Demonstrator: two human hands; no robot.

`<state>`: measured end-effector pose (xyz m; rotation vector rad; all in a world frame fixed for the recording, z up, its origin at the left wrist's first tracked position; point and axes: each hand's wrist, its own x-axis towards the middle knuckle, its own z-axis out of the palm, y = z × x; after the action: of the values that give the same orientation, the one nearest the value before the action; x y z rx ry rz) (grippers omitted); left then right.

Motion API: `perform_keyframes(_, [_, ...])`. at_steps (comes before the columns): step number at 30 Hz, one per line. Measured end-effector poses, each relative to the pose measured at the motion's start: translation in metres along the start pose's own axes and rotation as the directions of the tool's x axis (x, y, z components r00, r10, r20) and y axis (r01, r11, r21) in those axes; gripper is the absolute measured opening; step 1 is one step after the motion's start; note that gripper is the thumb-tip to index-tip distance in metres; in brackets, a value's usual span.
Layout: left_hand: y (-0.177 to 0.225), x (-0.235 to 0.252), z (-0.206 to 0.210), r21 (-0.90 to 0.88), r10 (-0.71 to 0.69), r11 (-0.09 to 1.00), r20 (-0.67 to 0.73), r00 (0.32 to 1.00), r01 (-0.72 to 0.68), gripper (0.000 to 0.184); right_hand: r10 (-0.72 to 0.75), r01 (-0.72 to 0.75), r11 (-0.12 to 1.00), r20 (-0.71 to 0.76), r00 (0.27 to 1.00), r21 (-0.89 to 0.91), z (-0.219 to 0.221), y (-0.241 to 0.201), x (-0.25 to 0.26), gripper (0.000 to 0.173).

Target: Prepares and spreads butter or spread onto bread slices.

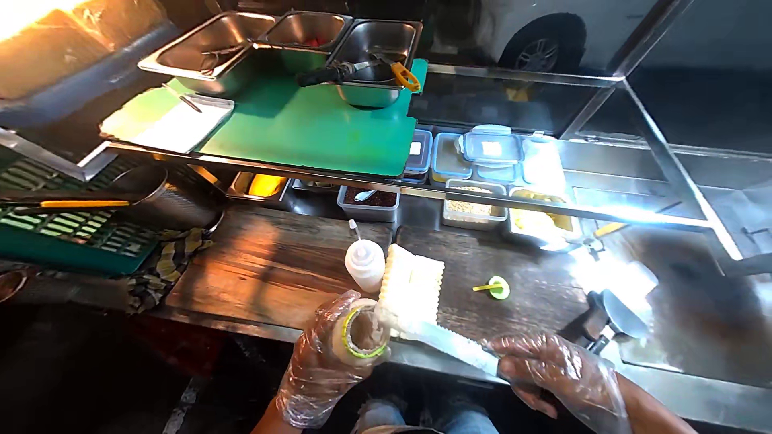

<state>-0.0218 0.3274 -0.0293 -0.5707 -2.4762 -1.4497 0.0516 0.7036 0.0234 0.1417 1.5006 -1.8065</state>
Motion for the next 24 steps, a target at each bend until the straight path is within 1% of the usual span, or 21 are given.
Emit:
perform_keyframes(1, [0.002,-0.001,0.003,-0.008,-0.021,1.0,-0.014,1.0,0.021,0.094,-0.019,0.019,1.0,-0.035,0.999,-0.014,-0.007,0.006,-0.001,0.03])
perform_keyframes(2, [0.003,-0.002,0.005,-0.022,-0.047,0.999,-0.03,0.998,0.046,0.097,-0.012,0.008,0.999,-0.082,0.997,-0.052,-0.015,0.013,-0.001,0.031])
perform_keyframes(3, [0.004,-0.003,0.006,-0.04,-0.073,0.997,-0.045,0.996,0.071,0.099,0.021,-0.039,0.991,-0.145,0.989,-0.125,-0.023,0.018,0.002,0.033])
perform_keyframes(4, [0.004,-0.003,0.007,-0.049,-0.099,0.994,-0.062,0.993,0.096,0.1,0.059,-0.111,0.963,-0.211,0.976,-0.244,-0.029,0.023,0.007,0.036])
perform_keyframes(6, [0.006,-0.006,0.006,-0.058,-0.156,0.987,-0.083,0.984,0.151,0.101,0.099,-0.26,0.817,-0.32,0.942,-0.515,-0.037,0.028,0.022,0.04])
perform_keyframes(8, [0.013,-0.007,0.005,-0.073,-0.216,0.975,-0.106,0.971,0.209,0.105,0.1,-0.351,0.63,-0.376,0.921,-0.693,-0.041,0.035,0.042,0.044])
perform_keyframes(9, [0.017,-0.007,0.004,-0.07,-0.237,0.971,-0.131,0.963,0.23,0.107,0.064,-0.384,0.533,-0.417,0.907,-0.754,-0.041,0.04,0.052,0.044])
perform_keyframes(11, [0.022,-0.01,0.002,-0.041,-0.27,0.963,-0.177,0.946,0.267,0.112,-0.062,-0.445,0.342,-0.492,0.869,-0.828,-0.039,0.059,0.072,0.048])
perform_keyframes(12, [0.023,-0.011,0.001,-0.033,-0.28,0.96,-0.191,0.941,0.279,0.113,-0.133,-0.47,0.273,-0.516,0.846,-0.84,-0.038,0.069,0.077,0.053])
perform_keyframes(13, [0.021,-0.014,-0.001,-0.022,-0.28,0.959,-0.203,0.938,0.281,0.114,-0.211,-0.477,0.24,-0.525,0.825,-0.845,-0.036,0.079,0.079,0.058])
perform_keyframes(15, [0.017,-0.019,-0.003,0.048,-0.266,0.958,-0.231,0.936,0.284,0.115,-0.283,-0.461,0.248,-0.519,0.806,-0.852,-0.032,0.095,0.07,0.063])
perform_keyframes(17, [0.017,-0.022,-0.005,0.073,-0.29,0.945,-0.258,0.922,0.318,0.118,-0.36,-0.441,0.29,-0.524,0.772,-0.849,-0.027,0.105,0.058,0.059])
perform_keyframes(19, [0.014,-0.024,-0.004,0.096,-0.318,0.931,-0.266,0.91,0.353,0.119,-0.403,-0.429,0.309,-0.525,0.749,-0.849,-0.024,0.105,0.061,0.054])
perform_keyframes(20, [0.012,-0.025,-0.001,0.101,-0.332,0.924,-0.265,0.905,0.368,0.119,-0.385,-0.435,0.311,-0.531,0.755,-0.845,-0.024,0.104,0.067,0.054])
perform_keyframes(22, [0.009,-0.024,0.003,0.088,-0.366,0.911,-0.278,0.888,0.403,0.119,-0.274,-0.443,0.317,-0.528,0.804,-0.839,-0.02,0.099,0.076,0.058])
perform_keyframes(24, [0.004,-0.02,0.004,0.071,-0.356,0.917,-0.293,0.887,0.392,0.119,-0.159,-0.43,0.349,-0.505,0.848,-0.833,-0.009,0.099,0.066,0.059])
